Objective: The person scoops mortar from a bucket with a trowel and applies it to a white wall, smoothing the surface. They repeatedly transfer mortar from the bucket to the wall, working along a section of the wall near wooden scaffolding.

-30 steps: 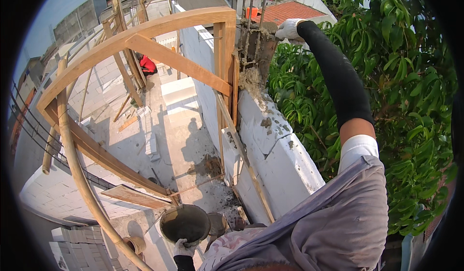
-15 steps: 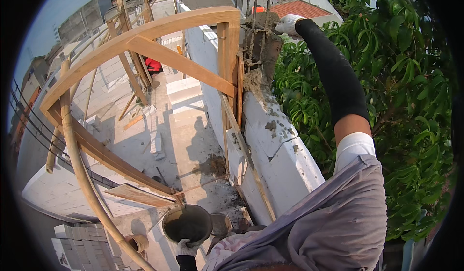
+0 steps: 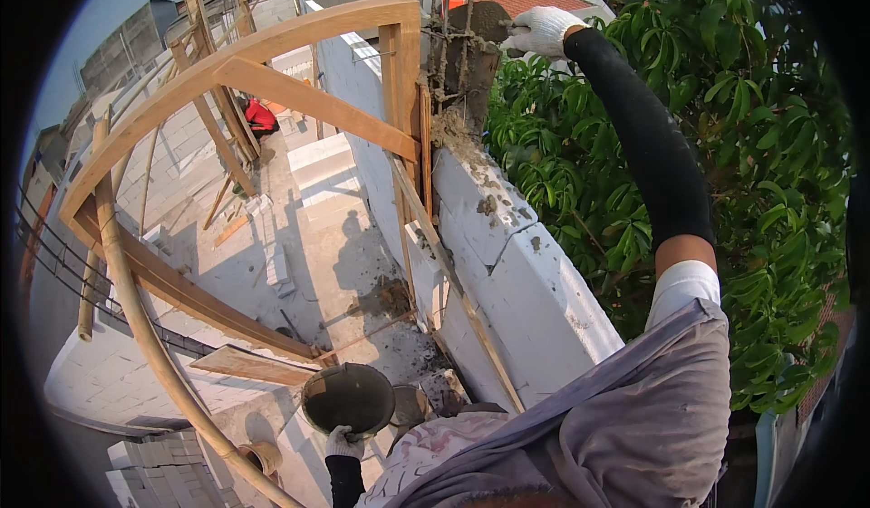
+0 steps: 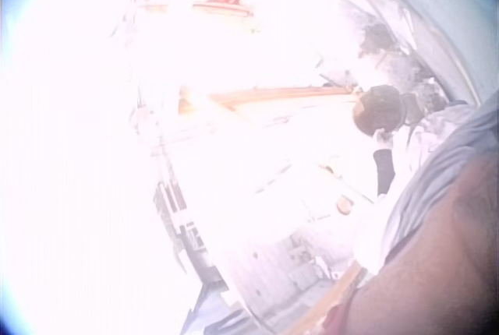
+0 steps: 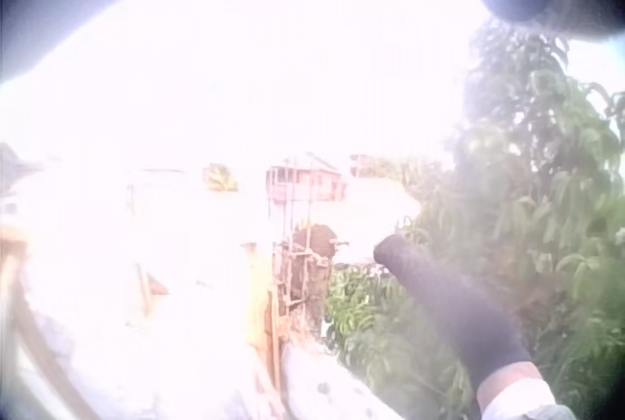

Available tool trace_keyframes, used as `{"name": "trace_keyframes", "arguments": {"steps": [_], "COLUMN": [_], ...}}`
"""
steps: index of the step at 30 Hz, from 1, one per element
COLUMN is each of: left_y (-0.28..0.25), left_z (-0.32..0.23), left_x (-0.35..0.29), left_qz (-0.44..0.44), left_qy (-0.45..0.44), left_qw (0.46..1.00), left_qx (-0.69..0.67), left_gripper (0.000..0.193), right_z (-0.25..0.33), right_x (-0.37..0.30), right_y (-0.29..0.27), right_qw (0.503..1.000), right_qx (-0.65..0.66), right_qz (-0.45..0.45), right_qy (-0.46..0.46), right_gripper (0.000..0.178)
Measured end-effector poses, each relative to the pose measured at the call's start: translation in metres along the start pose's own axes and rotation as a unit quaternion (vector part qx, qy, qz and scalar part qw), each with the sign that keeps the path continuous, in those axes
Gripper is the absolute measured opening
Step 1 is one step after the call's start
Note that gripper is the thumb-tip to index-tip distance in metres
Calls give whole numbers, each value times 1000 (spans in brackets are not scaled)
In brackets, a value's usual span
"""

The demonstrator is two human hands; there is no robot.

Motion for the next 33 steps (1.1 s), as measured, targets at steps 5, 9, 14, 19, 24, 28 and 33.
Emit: {"name": "trace_keyframes", "arguments": {"steps": [5,9,14,19,24,28,33], "left_y": [72,58,47,20,20,-4,-55], "left_z": [14,14,16,10,8,14,24], "left_x": [-24,-35,-47,-42,-44,-58,-10], "left_qz": [-12,47,14,17,7,-41,-90], "left_qy": [30,18,-2,41,11,60,54], "left_qw": [999,999,1000,999,1000,997,993], "left_qx": [10,3,-12,26,-19,-8,-48], "left_gripper": [13,16,19,17,1,12,17], "right_z": [-54,-65,-57,-40,-51,6,50], "right_x": [-6,-12,-38,-76,-108,-194,-280], "right_y": [37,73,93,123,125,82,87], "right_qw": [993,997,923,826,909,958,989], "right_qx": [-64,72,319,502,346,122,-145], "right_qz": [-97,-27,64,102,-1,67,2], "right_qy": [-37,-6,206,235,233,251,40], "right_gripper": [57,55,46,47,49,52,44]}}
Point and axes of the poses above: each hand's wrist, its own x-axis towards the middle knuckle, its own y-axis out of the palm, z = x × y, the point moved 1 cm from there along x, towards the middle knuckle, and after that the axes turned 10 degrees about -z, right-handed, at the moved point
